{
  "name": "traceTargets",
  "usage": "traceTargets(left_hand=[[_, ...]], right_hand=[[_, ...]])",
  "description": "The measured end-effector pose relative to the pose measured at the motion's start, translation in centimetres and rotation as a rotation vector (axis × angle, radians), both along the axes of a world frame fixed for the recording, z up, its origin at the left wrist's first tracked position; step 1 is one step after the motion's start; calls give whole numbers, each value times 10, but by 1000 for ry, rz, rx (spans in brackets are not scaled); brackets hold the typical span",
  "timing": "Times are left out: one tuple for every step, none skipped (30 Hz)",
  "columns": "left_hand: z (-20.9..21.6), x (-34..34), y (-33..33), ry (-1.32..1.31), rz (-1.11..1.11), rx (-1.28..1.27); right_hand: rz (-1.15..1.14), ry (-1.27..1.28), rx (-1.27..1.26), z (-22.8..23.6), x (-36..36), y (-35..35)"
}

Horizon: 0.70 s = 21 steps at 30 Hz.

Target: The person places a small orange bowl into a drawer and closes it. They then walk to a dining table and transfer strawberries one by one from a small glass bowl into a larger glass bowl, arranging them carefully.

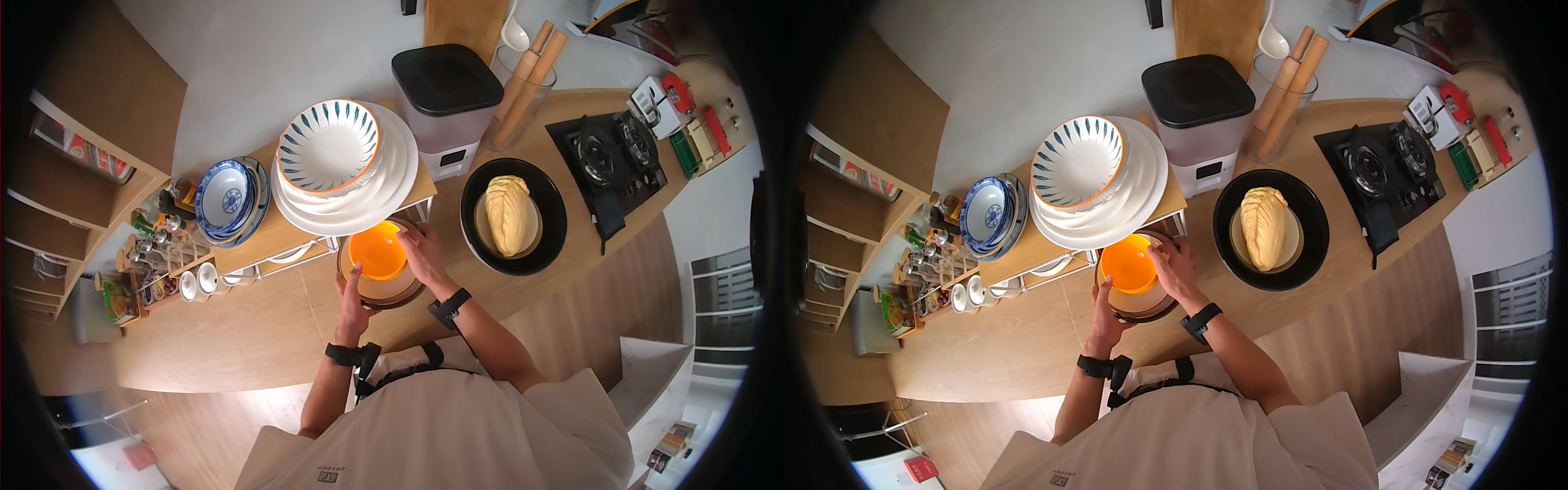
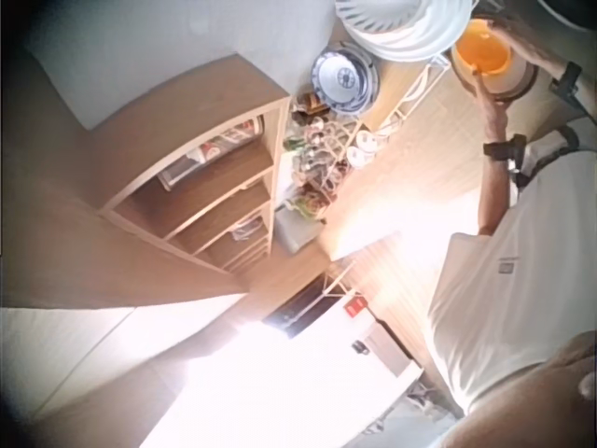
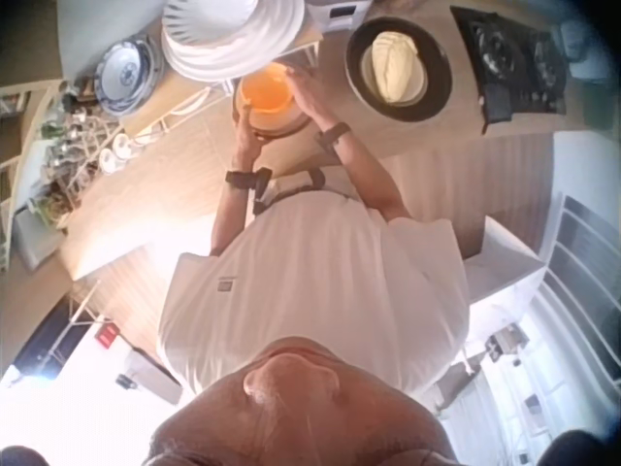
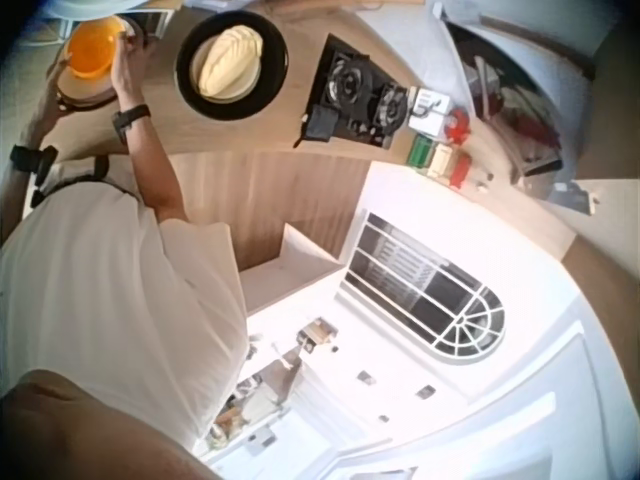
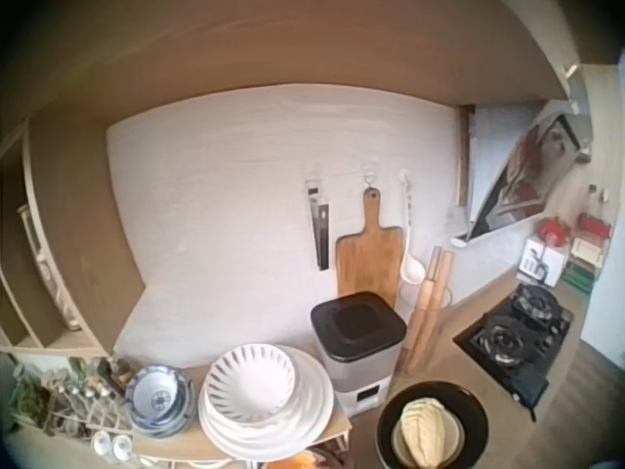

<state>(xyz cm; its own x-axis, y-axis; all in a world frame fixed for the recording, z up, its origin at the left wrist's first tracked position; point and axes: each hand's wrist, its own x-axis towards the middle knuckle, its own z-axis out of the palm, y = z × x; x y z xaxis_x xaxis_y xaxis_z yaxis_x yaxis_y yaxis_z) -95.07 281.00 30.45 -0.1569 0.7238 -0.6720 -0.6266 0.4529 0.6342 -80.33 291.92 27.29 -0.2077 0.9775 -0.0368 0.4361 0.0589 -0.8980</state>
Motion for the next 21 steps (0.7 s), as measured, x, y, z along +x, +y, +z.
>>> traceTargets(left_hand=[[-2,0,-1,-3,-5,4],[-2,1,-2,-3,-8,2],[-3,2,-3,-3,-10,-1],[-3,3,-4,-3,-11,-2],[-2,3,-4,0,-15,-1],[-2,4,-3,3,-20,0],[1,5,-3,6,-23,0],[4,6,-1,12,-21,-20],[8,8,3,18,-19,-41],[11,9,3,26,-15,-61],[7,6,3,5,-32,-34],[-2,0,3,-16,-48,-7],[-3,-2,5,-40,-66,20],[-5,-4,7,-39,-72,26],[-5,-6,10,-37,-77,32],[-4,-7,14,-36,-79,39],[-5,-9,17,-30,-93,38],[-6,-11,21,-25,-106,36],[-6,-13,25,-21,-119,36],[-6,-12,29,0,-119,7],[-5,-12,33,22,-119,-21]], right_hand=[[-2,-5,31,-4,1,-1],[-5,-10,61,-7,3,-2],[-10,-21,41,-10,4,-3],[-13,-32,21,-10,4,-4],[-17,-43,2,-11,4,-3],[-14,-38,-13,-11,4,-3],[-10,-31,-29,-10,3,-2],[-7,-25,-46,-10,3,0],[-5,-44,-58,-10,3,1],[-2,-60,-69,-6,2,1],[1,-77,-80,-4,0,2],[-1,-72,-93,-3,-2,3],[-4,-71,-106,-2,-2,5],[-7,-69,-119,-1,-2,8],[8,-62,-118,-2,-2,11],[25,-57,-115,-3,-3,15],[44,-51,-111,-5,-3,19],[43,-40,-89,-6,-5,23],[43,-32,-66,-10,-7,26],[43,-23,-42,-13,-8,29],[52,-27,-13,-16,-10,32]])
